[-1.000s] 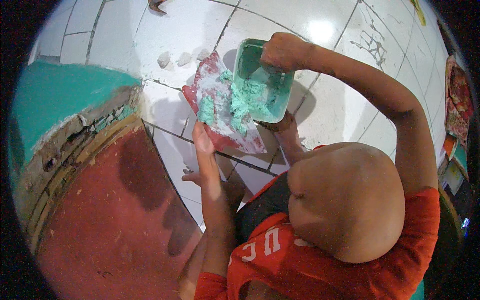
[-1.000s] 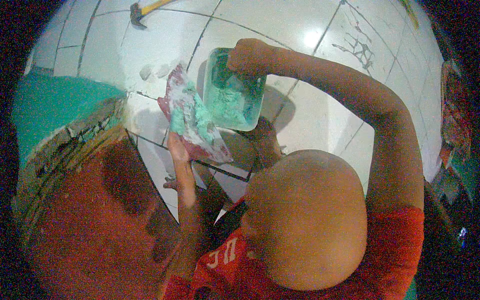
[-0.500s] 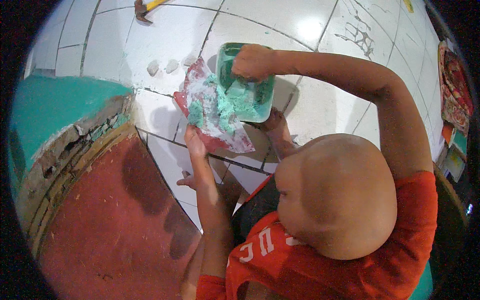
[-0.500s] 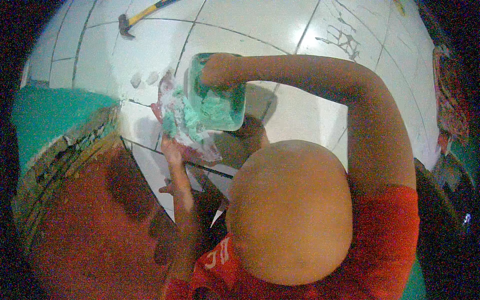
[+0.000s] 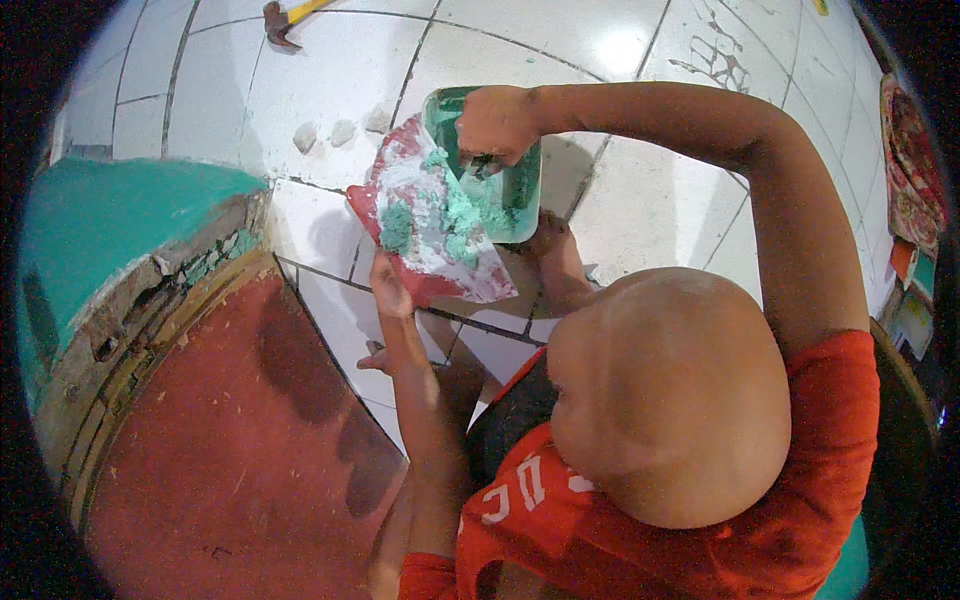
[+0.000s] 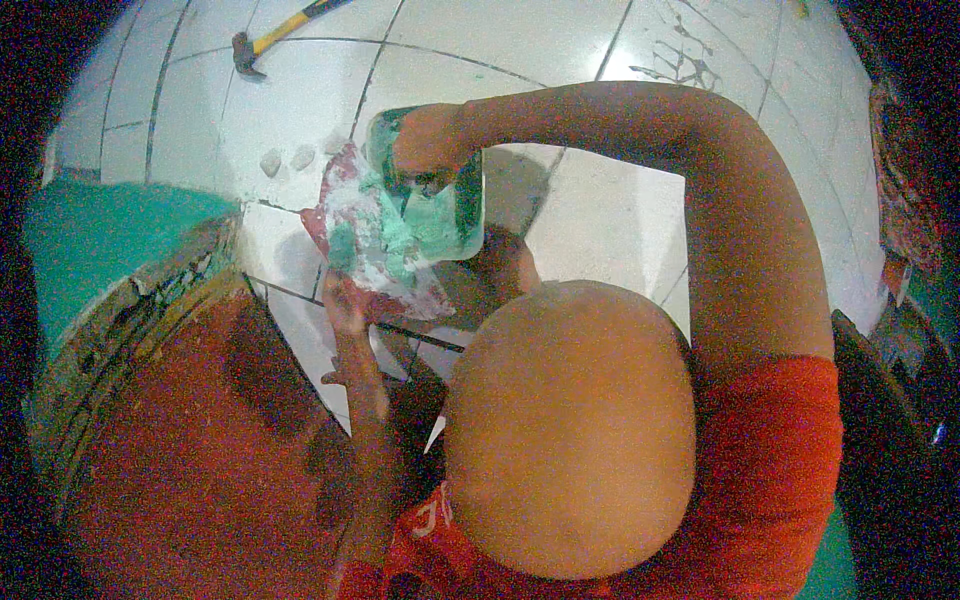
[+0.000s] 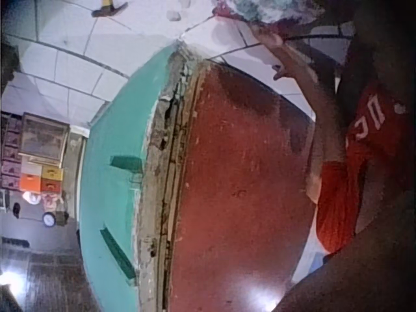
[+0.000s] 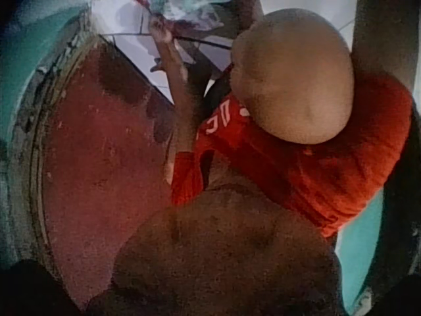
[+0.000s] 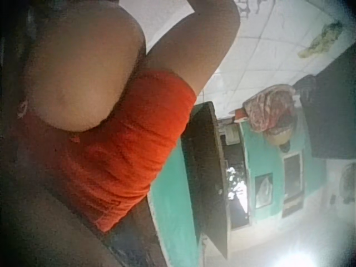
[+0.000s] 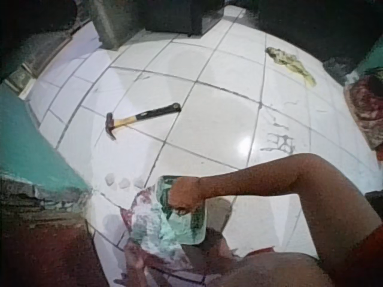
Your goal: The person applies a green filler material to a damaged wall area using a putty knife and then scrapes a trowel to collect more filler from a container.
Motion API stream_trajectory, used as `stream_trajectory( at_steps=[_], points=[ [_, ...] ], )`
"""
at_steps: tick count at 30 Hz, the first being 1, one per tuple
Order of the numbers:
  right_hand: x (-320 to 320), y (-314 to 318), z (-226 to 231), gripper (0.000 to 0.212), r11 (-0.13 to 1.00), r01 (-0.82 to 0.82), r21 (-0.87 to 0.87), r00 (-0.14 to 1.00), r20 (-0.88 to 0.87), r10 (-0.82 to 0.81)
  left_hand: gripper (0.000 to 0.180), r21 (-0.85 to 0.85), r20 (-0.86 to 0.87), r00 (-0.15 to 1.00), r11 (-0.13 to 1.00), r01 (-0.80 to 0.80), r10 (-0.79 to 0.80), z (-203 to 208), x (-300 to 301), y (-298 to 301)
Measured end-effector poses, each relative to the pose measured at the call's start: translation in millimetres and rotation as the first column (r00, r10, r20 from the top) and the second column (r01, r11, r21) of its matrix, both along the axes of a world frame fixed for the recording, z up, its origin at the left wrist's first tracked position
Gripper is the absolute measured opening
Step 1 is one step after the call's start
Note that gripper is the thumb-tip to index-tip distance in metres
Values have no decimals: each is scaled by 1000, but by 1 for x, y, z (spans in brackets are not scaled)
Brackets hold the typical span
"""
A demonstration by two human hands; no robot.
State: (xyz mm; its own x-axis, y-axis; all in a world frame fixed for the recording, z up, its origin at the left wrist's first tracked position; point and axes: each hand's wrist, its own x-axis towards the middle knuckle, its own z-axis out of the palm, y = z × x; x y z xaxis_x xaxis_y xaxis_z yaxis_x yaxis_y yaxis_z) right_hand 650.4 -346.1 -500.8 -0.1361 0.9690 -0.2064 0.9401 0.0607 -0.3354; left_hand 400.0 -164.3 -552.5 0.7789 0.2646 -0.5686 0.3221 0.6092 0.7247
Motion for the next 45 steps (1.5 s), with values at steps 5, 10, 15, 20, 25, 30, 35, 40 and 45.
stream_trajectory(
  at_steps=[5, 10, 15, 20, 25, 30, 35, 40, 45],
  points=[
    [7, -1, 3, 25, 997, 4, -72, 1000, -11, -4, 20, 91, -56, 998, 996, -10, 15, 3, -6, -9],
    [4, -28, 10, 25, 988, 112, -105, 994, 21, -110, 14, 40, -185, 978, 995, -89, 95, 21, 6, -17],
    [15, -115, -3, 30, 899, 437, 24, 898, -67, -435, 40, 5, -105, 988, 993, -115, 115, 22, -2, 10],
    [-33, -151, 8, 27, 650, 759, 37, 529, -618, -582, 44, 75, -15, 1000, 997, -13, 14, 28, 7, 17],
    [-69, -136, 14, 32, 539, 842, 26, 380, -738, -558, 45, 243, -262, 963, 961, 134, -68, 8, 20, 4],
    [-87, -134, 9, 36, 416, 829, 375, 556, -635, -536, 43, 239, -176, 970, 949, 207, -168, 57, 47, -31],
    [-91, -134, 6, 50, 449, 705, 549, 691, -389, -609, 42, 120, -159, 981, 984, 129, -109, 52, 39, -29],
    [-95, -135, -9, 56, 443, 674, 591, 712, -360, -603, 41, -50, -96, 995, 999, -15, 10, 48, 33, -35],
    [-94, -139, -10, 60, 470, 659, 587, 717, -301, -629, 41, -131, -121, 992, 990, -52, 36, 50, 34, -39]
  ],
)
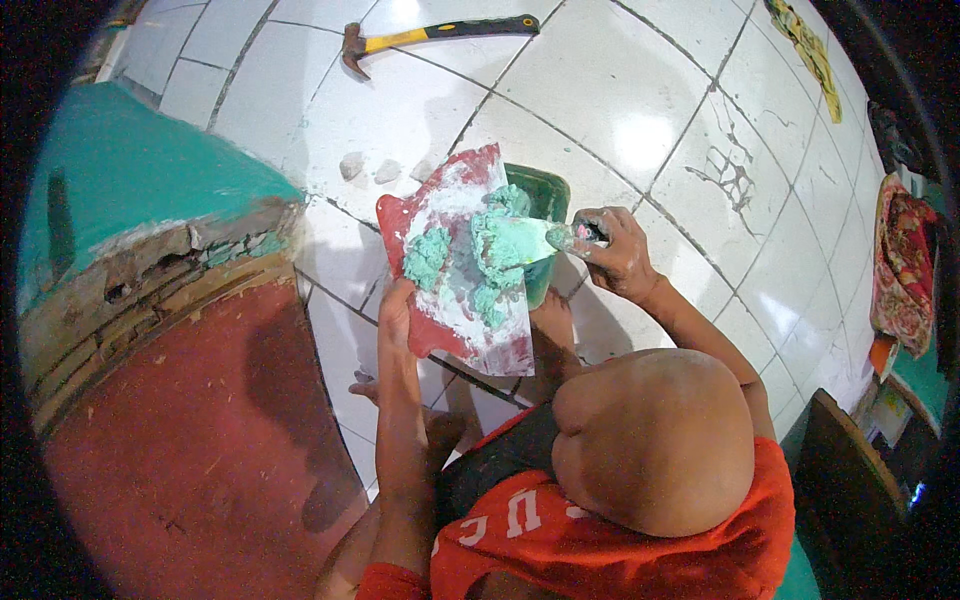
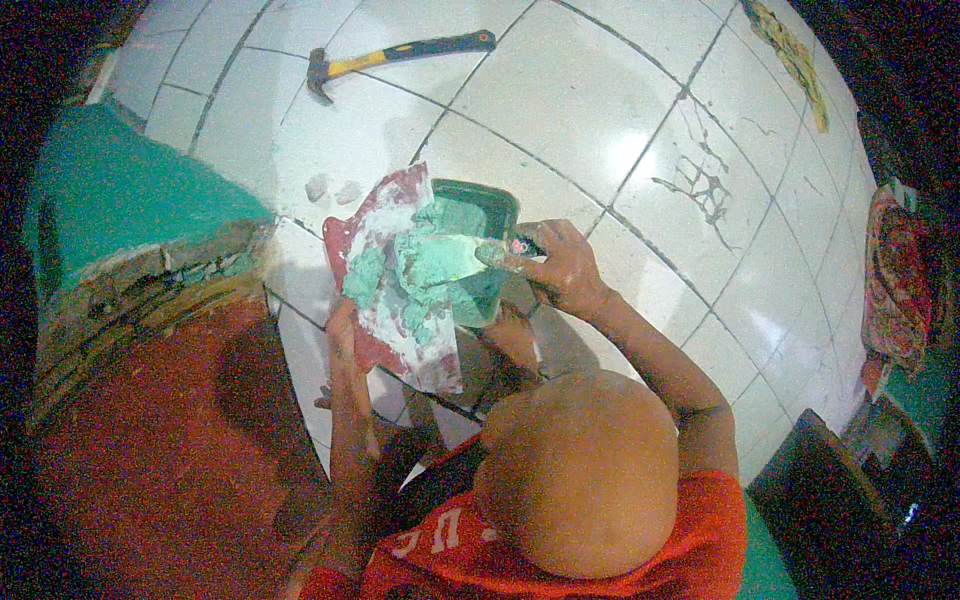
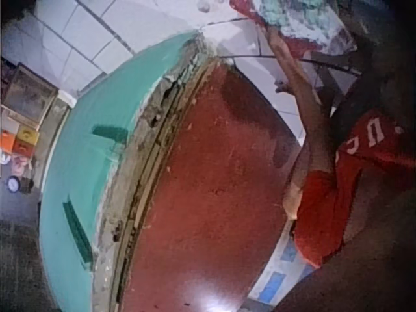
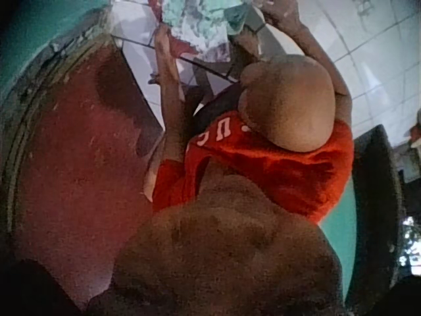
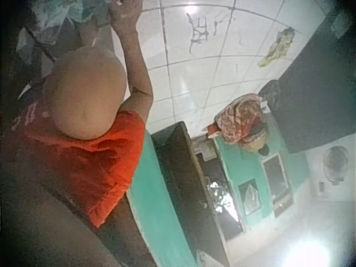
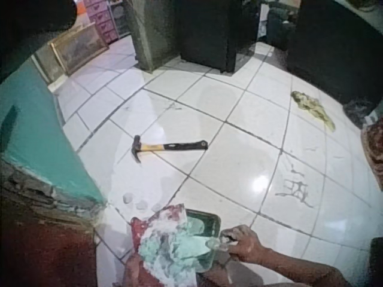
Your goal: The person applies a green filler material to a damaged wall area using a putty knife and then scrapes a trowel to collect more filler from a container.
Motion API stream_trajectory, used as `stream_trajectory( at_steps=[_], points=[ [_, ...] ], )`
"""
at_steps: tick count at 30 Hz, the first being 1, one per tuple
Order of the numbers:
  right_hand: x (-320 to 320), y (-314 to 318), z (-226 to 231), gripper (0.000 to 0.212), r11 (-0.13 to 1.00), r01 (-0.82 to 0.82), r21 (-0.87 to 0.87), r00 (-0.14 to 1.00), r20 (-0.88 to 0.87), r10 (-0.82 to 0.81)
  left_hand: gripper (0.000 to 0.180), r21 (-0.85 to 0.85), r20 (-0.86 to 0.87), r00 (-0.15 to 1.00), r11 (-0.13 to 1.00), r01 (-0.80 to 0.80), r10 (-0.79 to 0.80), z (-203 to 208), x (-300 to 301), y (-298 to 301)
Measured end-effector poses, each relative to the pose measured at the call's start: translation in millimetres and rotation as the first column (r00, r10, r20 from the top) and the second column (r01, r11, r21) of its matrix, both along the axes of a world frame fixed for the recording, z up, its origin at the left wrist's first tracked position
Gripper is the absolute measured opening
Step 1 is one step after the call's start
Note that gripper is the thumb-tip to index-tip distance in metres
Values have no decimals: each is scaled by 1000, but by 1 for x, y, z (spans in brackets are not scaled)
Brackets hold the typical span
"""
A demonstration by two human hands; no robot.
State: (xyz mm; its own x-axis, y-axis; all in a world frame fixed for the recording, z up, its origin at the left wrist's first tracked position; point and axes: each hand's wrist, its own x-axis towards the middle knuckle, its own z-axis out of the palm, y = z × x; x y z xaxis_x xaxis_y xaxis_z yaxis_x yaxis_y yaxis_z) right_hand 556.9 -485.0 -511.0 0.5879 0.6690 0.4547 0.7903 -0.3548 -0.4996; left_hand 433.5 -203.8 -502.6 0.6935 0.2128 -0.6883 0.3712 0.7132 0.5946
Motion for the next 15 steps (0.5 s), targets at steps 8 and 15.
stream_trajectory(
  at_steps=[8, 15],
  points=[
    [-2, -3, 3, 53, 999, -10, -43, 1000, 10, 10, 47, 46, 41, 999, 999, 26, -28, -14, -15, 10],
    [-1, -10, 2, 47, 998, -20, -65, 999, -29, 18, 47, 70, -104, 995, 998, 10, -3, -29, -21, 12]
  ],
)
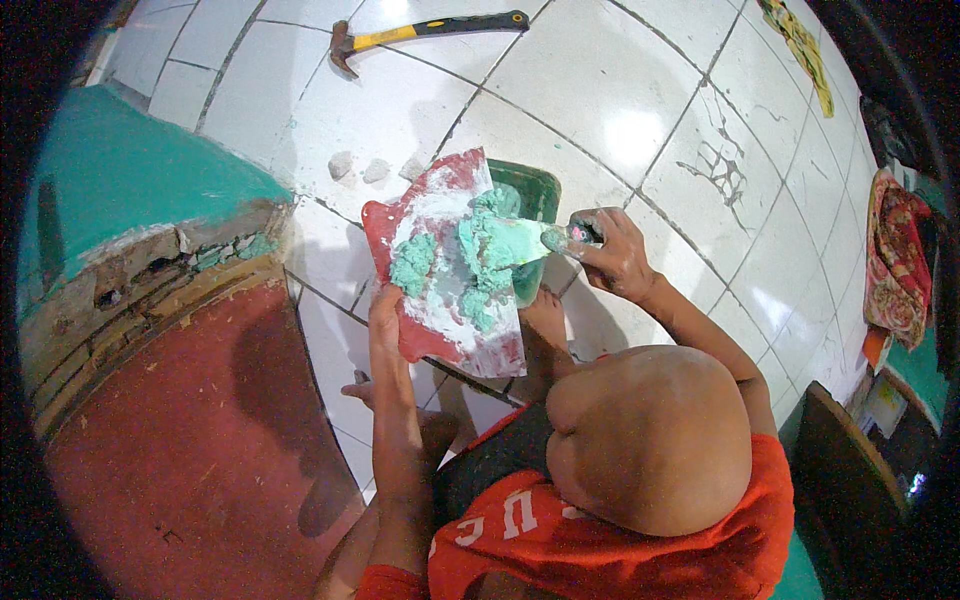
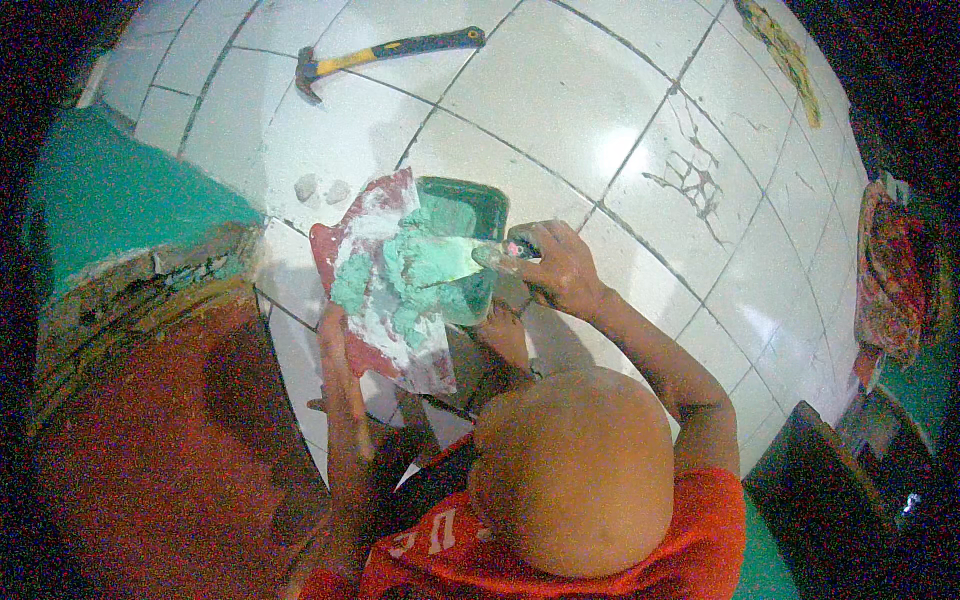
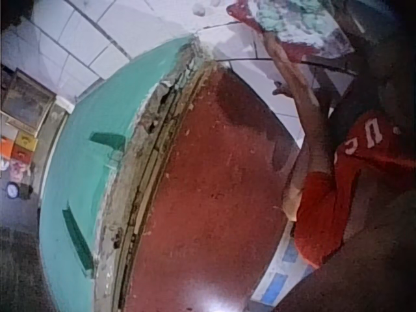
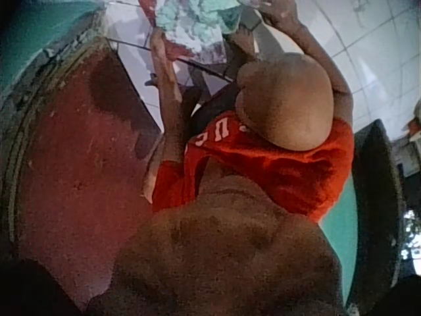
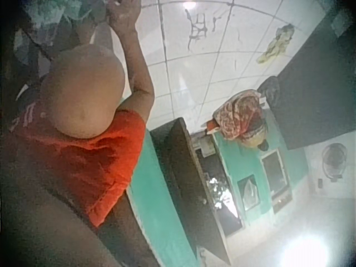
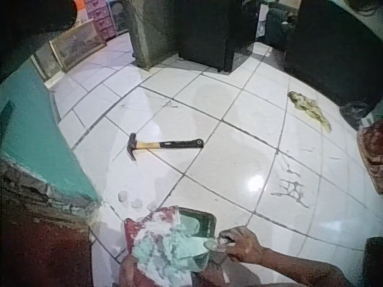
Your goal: The person applies a green filler material to a damaged wall area using a putty knife and then scrapes a trowel to collect more filler from a container.
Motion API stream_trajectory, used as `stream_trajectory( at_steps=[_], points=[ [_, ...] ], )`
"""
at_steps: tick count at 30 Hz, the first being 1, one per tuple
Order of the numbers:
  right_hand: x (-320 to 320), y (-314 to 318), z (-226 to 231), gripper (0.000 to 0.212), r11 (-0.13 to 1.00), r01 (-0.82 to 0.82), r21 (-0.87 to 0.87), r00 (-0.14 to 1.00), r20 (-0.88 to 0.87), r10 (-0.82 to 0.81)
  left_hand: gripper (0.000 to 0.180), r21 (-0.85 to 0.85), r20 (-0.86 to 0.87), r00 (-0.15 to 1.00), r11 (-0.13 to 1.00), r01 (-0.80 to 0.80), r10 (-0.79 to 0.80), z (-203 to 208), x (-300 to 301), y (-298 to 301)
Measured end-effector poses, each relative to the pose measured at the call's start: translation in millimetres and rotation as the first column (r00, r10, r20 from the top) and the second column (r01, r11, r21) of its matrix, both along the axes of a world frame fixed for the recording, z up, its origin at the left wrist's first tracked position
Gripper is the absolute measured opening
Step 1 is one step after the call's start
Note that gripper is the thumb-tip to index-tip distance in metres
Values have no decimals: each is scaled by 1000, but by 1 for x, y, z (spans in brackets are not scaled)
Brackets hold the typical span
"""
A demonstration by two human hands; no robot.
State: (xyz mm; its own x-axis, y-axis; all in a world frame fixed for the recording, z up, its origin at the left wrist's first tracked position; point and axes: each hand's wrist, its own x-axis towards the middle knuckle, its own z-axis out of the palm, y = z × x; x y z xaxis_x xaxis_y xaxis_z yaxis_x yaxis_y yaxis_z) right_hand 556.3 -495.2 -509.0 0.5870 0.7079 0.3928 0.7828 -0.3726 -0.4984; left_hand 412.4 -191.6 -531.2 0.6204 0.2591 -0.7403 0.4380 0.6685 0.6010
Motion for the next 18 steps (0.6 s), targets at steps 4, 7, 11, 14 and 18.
stream_trajectory(
  at_steps=[4, 7, 11, 14, 18],
  points=[
    [2, -5, -2, 52, 999, 18, -43, 1000, 21, -17, 47, 47, -106, 994, 999, -1, 6, -5, 1, 4],
    [3, -5, -1, 50, 998, 42, -38, 999, 22, -41, 47, 124, -68, 998, 992, 12, -4, 8, 0, 11],
    [2, -21, -2, 43, 991, 64, -114, 998, 6, -64, 47, 191, -29, 999, 981, 43, -38, 18, 8, 5],
    [-2, -26, 0, 45, 989, 68, -129, 997, -25, -72, 48, 207, -24, 998, 976, 60, -56, 23, 8, 5],
    [3, -46, 1, 35, 981, 66, -180, 991, -103, -86, 50, 216, 17, 999, 975, 46, -51, 23, 11, 5]
  ],
)
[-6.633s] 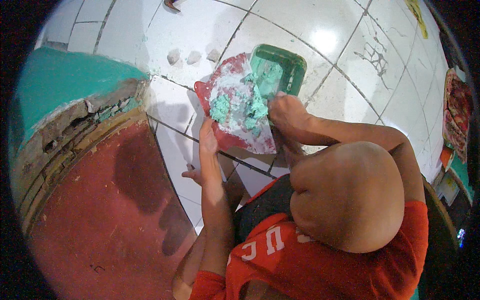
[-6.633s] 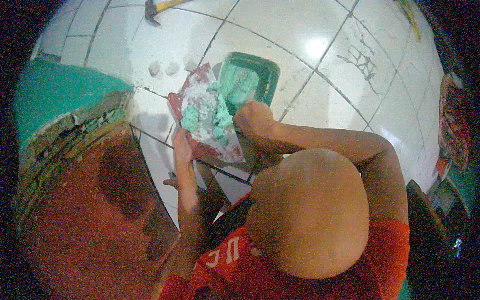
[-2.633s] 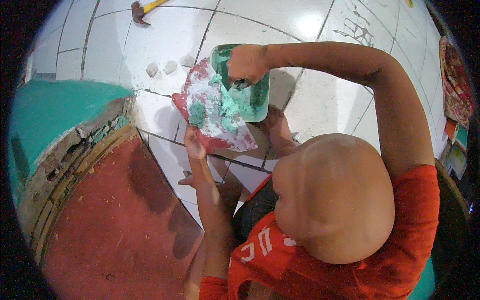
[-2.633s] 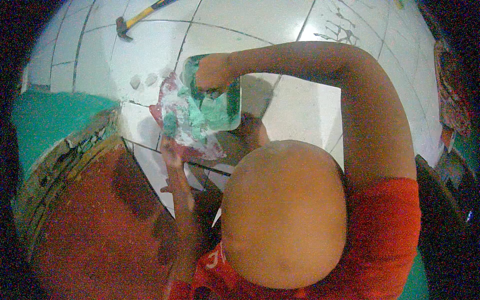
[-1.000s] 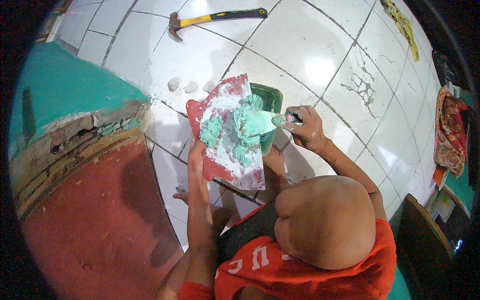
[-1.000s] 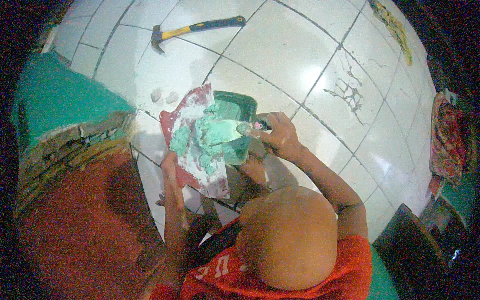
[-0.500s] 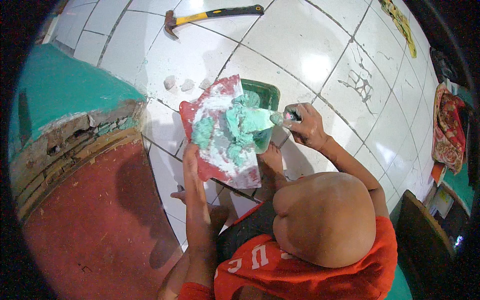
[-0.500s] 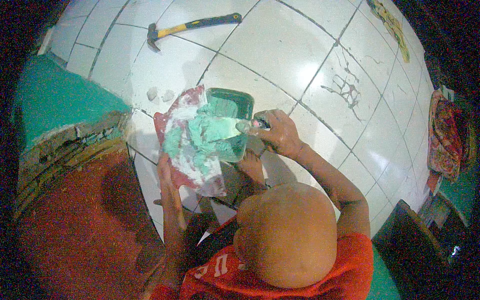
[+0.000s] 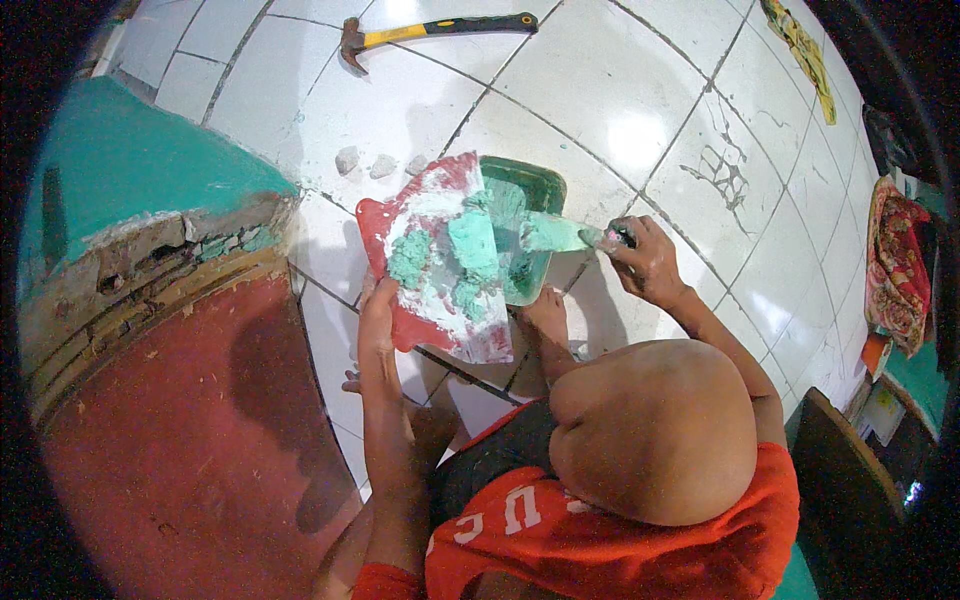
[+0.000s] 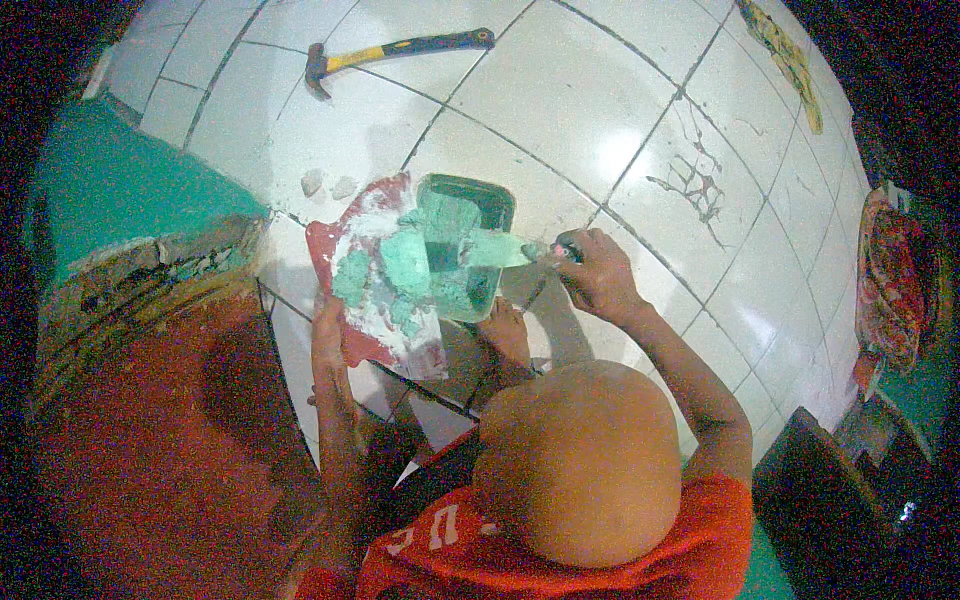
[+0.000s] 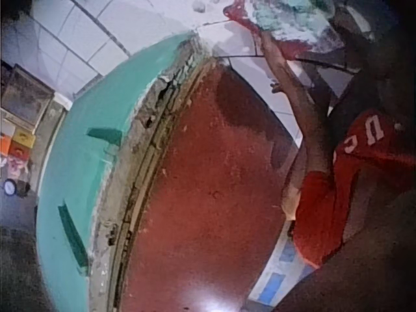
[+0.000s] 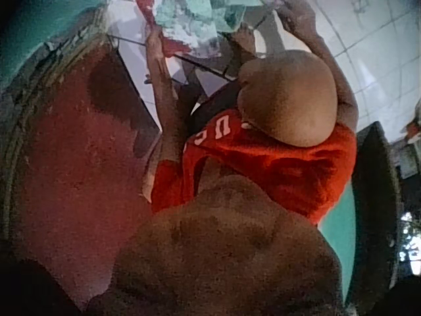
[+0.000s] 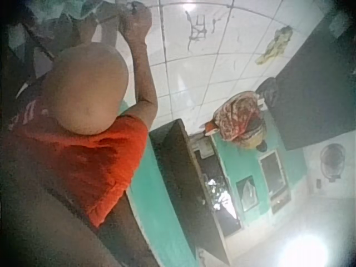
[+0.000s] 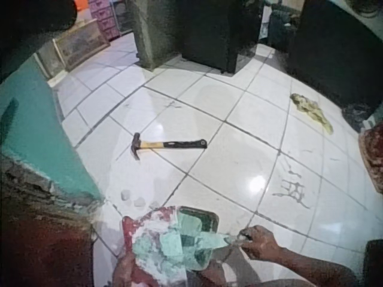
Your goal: The person applies a green filler material to a damaged wall area using a putty knife and then scrapes a trowel to collect more filler from a container.
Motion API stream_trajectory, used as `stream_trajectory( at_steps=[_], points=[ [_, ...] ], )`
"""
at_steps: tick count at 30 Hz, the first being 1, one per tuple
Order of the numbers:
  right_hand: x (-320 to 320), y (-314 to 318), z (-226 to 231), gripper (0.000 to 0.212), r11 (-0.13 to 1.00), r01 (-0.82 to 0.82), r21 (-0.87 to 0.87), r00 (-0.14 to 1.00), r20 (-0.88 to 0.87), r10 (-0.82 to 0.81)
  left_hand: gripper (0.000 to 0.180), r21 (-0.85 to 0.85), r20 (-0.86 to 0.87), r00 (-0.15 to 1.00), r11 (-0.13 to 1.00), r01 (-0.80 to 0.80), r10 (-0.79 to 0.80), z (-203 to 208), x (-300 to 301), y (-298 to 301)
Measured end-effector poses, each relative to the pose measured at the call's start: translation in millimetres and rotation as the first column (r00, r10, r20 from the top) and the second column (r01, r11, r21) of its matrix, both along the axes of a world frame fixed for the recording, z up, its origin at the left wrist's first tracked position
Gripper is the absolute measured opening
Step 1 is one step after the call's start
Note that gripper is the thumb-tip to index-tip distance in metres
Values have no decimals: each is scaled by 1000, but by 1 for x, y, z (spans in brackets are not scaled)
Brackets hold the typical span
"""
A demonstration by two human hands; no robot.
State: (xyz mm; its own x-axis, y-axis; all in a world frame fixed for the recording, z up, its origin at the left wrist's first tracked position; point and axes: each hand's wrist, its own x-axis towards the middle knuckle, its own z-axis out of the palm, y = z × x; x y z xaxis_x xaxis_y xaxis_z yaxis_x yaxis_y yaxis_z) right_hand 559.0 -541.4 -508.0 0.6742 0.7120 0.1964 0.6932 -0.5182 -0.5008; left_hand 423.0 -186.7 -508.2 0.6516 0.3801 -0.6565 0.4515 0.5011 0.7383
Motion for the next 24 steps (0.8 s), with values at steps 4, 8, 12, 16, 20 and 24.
stream_trajectory(
  at_steps=[4, 8, 12, 16, 20, 24],
  points=[
    [16, -8, 8, 30, 995, 82, -55, 952, -292, -94, 48, -80, 34, 999, 997, -17, 20, 8, -2, 0],
    [53, 14, 31, 30, 945, -117, -305, 965, -260, 35, 43, -227, 184, 969, 966, -122, 165, -20, -27, 31],
    [73, 69, 42, 12, 784, -284, -552, 955, -91, 282, 43, -170, 214, 962, 976, -137, 172, -34, -41, 53],
    [60, 118, 11, 7, 728, -383, -568, 817, 160, 555, 42, -270, 259, 961, 962, -28, 100, -60, -54, 54],
    [54, 139, -11, 5, 748, -348, -566, 675, 402, 619, 41, -365, 190, 978, 931, -17, 92, -68, -49, 38],
    [66, 147, -22, 8, 717, -394, -575, 647, 380, 661, 41, -428, 151, 986, 904, 3, 68, -72, -42, 27]
  ],
)
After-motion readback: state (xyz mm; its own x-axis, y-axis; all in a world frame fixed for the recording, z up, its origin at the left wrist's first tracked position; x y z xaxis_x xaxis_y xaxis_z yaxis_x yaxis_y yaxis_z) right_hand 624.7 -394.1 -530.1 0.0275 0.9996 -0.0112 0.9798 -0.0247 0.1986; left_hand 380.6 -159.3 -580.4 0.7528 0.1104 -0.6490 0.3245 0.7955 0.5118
